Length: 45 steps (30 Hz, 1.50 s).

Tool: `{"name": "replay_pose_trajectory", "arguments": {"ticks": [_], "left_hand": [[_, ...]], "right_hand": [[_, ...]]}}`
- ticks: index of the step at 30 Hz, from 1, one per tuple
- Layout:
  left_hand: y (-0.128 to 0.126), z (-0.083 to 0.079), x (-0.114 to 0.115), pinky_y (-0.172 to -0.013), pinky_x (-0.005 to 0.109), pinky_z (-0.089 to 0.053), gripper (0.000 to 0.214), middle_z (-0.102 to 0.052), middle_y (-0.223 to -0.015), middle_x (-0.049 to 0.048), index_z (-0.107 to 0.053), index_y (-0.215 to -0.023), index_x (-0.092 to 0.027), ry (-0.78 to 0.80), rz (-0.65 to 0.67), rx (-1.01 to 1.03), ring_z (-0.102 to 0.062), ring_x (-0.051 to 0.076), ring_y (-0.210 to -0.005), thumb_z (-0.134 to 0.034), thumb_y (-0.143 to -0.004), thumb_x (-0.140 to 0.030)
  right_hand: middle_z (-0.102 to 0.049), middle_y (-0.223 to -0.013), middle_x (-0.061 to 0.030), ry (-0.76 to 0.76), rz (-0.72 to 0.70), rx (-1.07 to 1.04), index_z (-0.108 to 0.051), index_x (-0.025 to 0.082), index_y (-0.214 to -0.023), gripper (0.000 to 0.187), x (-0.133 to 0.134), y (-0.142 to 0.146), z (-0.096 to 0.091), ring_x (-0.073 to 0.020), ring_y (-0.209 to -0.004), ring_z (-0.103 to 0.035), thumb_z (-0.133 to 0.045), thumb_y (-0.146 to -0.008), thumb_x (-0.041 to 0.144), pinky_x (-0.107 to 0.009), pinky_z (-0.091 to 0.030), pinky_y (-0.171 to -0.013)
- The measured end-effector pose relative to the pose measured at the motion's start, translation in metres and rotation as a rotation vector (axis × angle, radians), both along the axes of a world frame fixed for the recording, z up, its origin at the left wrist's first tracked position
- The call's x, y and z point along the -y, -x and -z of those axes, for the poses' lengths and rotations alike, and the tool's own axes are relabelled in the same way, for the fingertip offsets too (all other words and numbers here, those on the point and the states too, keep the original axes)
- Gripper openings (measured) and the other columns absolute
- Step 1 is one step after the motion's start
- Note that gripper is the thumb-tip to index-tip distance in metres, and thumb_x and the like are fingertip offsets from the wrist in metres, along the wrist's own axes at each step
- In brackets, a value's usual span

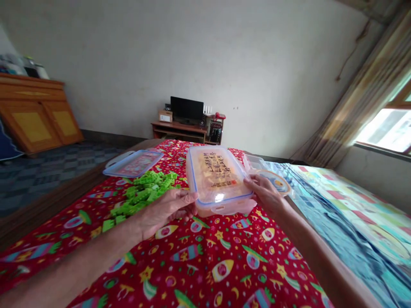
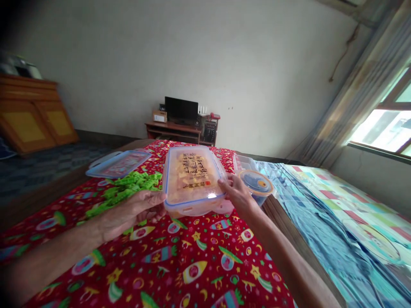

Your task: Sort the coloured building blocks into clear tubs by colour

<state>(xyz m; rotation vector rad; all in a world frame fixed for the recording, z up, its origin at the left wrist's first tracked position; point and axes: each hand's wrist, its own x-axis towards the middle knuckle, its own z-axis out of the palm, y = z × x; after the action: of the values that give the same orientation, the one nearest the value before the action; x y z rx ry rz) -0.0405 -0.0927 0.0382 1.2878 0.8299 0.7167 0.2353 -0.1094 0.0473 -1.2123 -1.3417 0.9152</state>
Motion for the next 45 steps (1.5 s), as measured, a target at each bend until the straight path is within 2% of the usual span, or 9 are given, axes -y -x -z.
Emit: {"name": "replay_pose_trajectory", "arguments": {"ticks": [5,12,17,21,27,31,35,40,45], "left_hand": [[0.024,0.019,0.028,-0.058,0.022,-0.045,0.038,-0.066,-0.068,0.003,-0.068,-0.074,-0.014,0.037,0.045,-0.036,-0.056,0.013,-0.063,-0.073,-0.071,-0.052],[0.05,0.046,0.037,-0.061,0.024,-0.046,0.041,-0.064,-0.073,0.0034,-0.066,-0.08,-0.017,-0.007,0.039,-0.094,-0.056,0.015,-0.066,-0.065,-0.076,-0.057],[0.056,0.047,0.032,-0.047,0.021,-0.033,0.049,-0.05,-0.06,-0.0031,-0.058,-0.078,-0.019,-0.247,-0.148,-0.324,-0.042,0.011,-0.052,-0.056,-0.075,-0.067],[0.053,0.05,0.027,-0.049,0.021,-0.035,0.049,-0.054,-0.065,-0.0022,-0.059,-0.082,-0.018,-0.397,-0.197,-0.42,-0.047,0.013,-0.058,-0.051,-0.077,-0.067],[0.054,0.041,0.021,-0.058,0.026,-0.042,0.048,-0.058,-0.064,0.0005,-0.06,-0.073,-0.017,-0.768,-0.268,-0.644,-0.053,0.016,-0.06,-0.044,-0.085,-0.061],[0.058,0.014,0.033,-0.084,0.035,-0.05,0.054,-0.064,-0.111,0.0116,-0.056,-0.118,-0.016,-1.072,-0.361,-0.625,-0.063,0.024,-0.096,-0.04,-0.09,-0.059],[0.053,0.0,0.049,-0.11,0.044,-0.034,0.089,-0.031,-0.153,0.0142,-0.013,-0.151,-0.021,-1.292,-0.25,-0.675,-0.032,0.03,-0.139,-0.05,-0.083,-0.065],[0.044,0.01,0.033,-0.109,0.046,-0.035,0.082,-0.027,-0.155,0.0144,-0.009,-0.15,-0.022,-1.244,-0.394,-0.687,-0.031,0.031,-0.14,-0.048,-0.087,-0.058],[0.07,0.01,-0.014,-0.085,0.039,-0.051,0.054,-0.063,-0.118,0.0156,-0.035,-0.137,-0.014,-0.94,-0.762,-0.699,-0.064,0.029,-0.102,-0.046,-0.087,-0.032]], "right_hand": [[-0.067,-0.083,-0.0046,0.093,-0.011,-0.043,-0.055,0.019,-0.096,0.05,0.031,0.024,0.017,-0.0173,-0.072,-0.062,-0.07,-0.069,0.057,-0.028,-0.048,-0.061],[-0.066,-0.079,-0.0049,0.088,0.033,-0.009,-0.054,0.018,-0.092,0.056,0.042,0.052,0.041,-0.0185,-0.07,-0.061,-0.067,-0.065,0.065,-0.029,-0.047,-0.059],[-0.067,-0.084,-0.0085,0.073,0.04,0.083,-0.053,0.017,-0.093,0.059,0.048,0.064,0.039,-0.0224,-0.078,-0.063,-0.064,-0.066,0.068,-0.034,-0.05,-0.068],[-0.064,-0.079,-0.0067,-0.043,0.22,0.185,-0.054,0.019,-0.081,0.05,0.048,0.067,0.036,-0.0231,-0.077,-0.06,-0.07,-0.062,0.063,-0.036,-0.049,-0.069],[-0.059,-0.073,0.0023,-0.024,0.026,-0.211,-0.05,0.022,-0.092,0.036,0.048,0.088,0.015,-0.0136,-0.063,-0.056,-0.069,-0.071,0.046,-0.026,-0.046,-0.056],[-0.051,-0.064,0.0069,-0.104,-0.003,-0.208,-0.047,0.022,-0.085,0.03,0.039,0.112,-0.011,-0.009,-0.052,-0.048,-0.067,-0.071,0.04,-0.02,-0.037,-0.046],[-0.052,-0.065,0.0062,-0.281,0.045,-0.067,-0.045,0.022,-0.086,0.026,0.026,0.142,-0.028,-0.009,-0.054,-0.047,-0.063,-0.072,0.035,-0.02,-0.037,-0.046],[-0.06,-0.078,0.0014,-0.472,-0.085,0.059,-0.043,0.023,-0.097,0.022,0.007,0.185,-0.031,-0.0112,-0.064,-0.055,-0.055,-0.082,0.032,-0.024,-0.045,-0.056],[-0.065,-0.105,-0.0071,-0.516,-0.431,0.192,-0.043,0.023,-0.122,0.039,-0.013,0.199,-0.027,-0.017,-0.092,-0.064,-0.049,-0.084,0.023,-0.03,-0.052,-0.072]]}}
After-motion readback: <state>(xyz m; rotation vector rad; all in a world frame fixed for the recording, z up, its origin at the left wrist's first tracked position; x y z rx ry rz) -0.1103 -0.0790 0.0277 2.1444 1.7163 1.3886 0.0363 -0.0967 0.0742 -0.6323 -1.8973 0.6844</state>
